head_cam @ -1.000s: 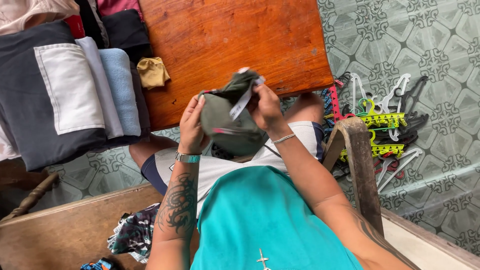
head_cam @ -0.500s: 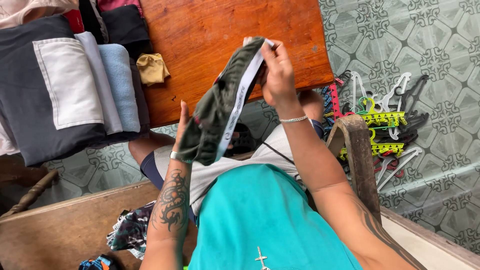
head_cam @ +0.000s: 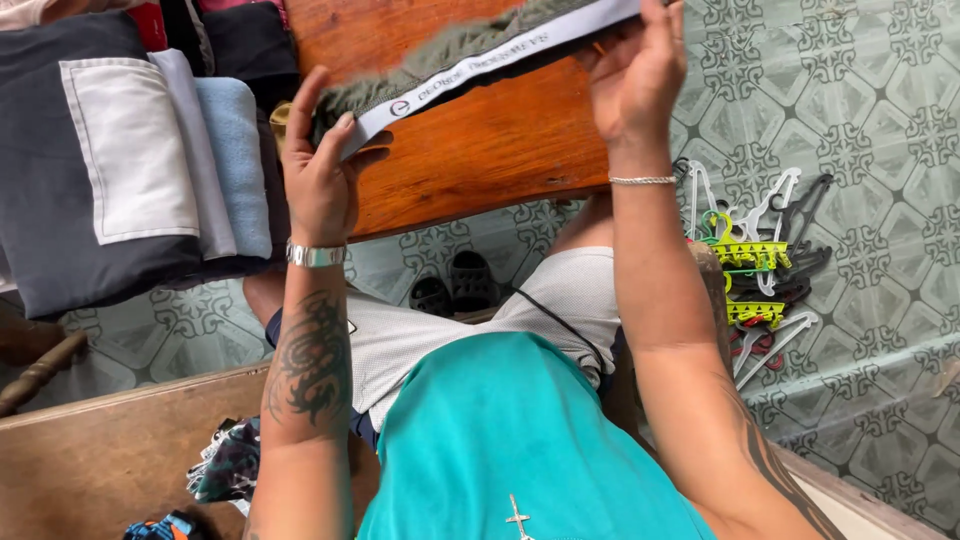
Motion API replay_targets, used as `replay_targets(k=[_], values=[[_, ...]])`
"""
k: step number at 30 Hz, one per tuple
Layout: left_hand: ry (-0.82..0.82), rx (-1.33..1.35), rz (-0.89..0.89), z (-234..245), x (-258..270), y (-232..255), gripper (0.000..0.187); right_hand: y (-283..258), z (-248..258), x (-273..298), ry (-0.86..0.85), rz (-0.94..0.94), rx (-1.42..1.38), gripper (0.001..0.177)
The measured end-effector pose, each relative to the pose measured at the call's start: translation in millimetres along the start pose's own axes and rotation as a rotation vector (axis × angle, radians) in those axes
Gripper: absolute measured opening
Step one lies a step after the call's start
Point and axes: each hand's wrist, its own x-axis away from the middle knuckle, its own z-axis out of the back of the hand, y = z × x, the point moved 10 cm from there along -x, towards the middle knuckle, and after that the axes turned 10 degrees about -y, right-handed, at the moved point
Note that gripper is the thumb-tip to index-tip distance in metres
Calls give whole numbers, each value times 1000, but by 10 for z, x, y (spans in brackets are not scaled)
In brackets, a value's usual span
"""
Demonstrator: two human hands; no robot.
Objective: The person folds a pair of green boxer briefs on a wooden table, then picks up a pair of checkered shorts and begins folding them. The folded briefs are placed on a stack of other folded clothes.
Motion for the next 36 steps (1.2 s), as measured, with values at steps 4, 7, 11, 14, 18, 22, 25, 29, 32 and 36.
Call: replay_targets(k=[4,7,11,14,18,22,25,29,32,36], values=[[-42,-243,-123,-43,219,-180,32,161,312,102,50,-77,39,24],[-41,-234,198,-12,496,-771,57,636,895,202,110,-278,203,5],[-196,-1232,349,38,595,-892,62,786,1203,387,124,-147,758,54],[-132,-1507,-144,-50,301,-706,34,780,293,672,-182,199,1162,21],[-241,-1608,-596,-88,-407,-1040,18,1524,-662,1349,-700,626,1436,5],[-346,-1646,-674,-59,-915,-1291,23,2050,-886,1815,-861,596,1576,54],[-257,-1662,-689,191,-1139,-1401,10,2106,-624,1880,-1016,486,1713,77],[-55,-1445,-397,746,-1271,-1464,16,1834,-127,1861,-1042,599,1703,61],[-128,-1497,-271,621,-1116,-1490,33,1529,25,1909,-1002,715,1681,44],[-242,-1632,-312,502,-1037,-1756,40,1292,103,1916,-965,723,1708,52]])
